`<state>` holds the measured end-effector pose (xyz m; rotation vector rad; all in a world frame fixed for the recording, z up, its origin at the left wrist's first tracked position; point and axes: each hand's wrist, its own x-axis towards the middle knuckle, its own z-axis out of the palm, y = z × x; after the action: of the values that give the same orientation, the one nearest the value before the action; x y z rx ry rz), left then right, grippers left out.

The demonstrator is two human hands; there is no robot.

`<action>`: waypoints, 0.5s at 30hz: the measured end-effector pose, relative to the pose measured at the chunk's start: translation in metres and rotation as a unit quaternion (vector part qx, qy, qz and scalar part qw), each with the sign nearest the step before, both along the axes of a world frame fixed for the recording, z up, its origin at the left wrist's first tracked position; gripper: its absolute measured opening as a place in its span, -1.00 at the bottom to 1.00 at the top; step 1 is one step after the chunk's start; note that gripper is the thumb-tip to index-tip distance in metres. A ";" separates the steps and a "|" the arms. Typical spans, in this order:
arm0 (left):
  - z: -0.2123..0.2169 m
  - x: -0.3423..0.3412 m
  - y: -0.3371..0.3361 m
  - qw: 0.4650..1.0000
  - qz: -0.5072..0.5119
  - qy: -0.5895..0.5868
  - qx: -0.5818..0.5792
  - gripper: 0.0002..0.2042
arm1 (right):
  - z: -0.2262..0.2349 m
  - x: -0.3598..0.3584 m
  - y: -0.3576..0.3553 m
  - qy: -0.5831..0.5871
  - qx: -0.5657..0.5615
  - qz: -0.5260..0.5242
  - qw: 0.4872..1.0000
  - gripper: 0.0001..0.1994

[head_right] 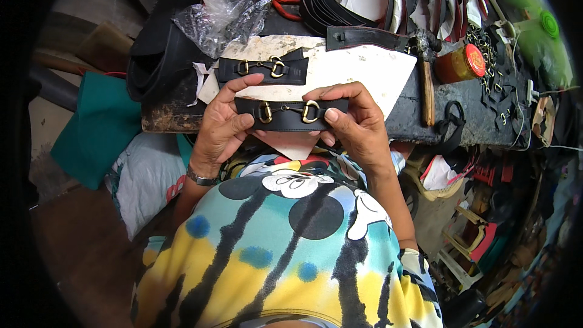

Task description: The person assembles a black loafer by attaching a decorative strap with gold buckles to the shoe vamp. They handle the strap and shoe, aligning and fitting the hardware onto the shoe.

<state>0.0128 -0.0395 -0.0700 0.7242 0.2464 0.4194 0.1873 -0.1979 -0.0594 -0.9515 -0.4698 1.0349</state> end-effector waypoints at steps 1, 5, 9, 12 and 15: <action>0.001 -0.001 0.001 1.000 0.000 -0.006 0.000 -0.51 | 0.002 0.000 0.001 0.009 0.006 -0.002 1.000 -0.73; 0.004 -0.005 0.005 1.000 0.007 0.000 0.000 -0.62 | 0.007 0.002 0.006 0.022 0.010 0.038 0.999 -0.69; 0.010 -0.008 0.016 1.000 0.004 -0.009 0.001 -0.76 | 0.012 0.007 0.018 0.042 0.060 0.042 0.996 -0.83; 0.017 -0.010 0.020 0.999 0.027 -0.018 0.021 -0.76 | 0.019 0.007 0.025 0.011 0.058 0.041 0.997 -0.83; 0.024 -0.013 0.020 0.998 0.037 -0.007 0.045 -0.78 | 0.027 0.003 0.029 -0.051 0.006 0.032 0.998 -0.84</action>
<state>0.0001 -0.0199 -0.0456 0.8028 0.2433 0.5092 0.1899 -0.1690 -0.0324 -0.9867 -0.5953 1.0436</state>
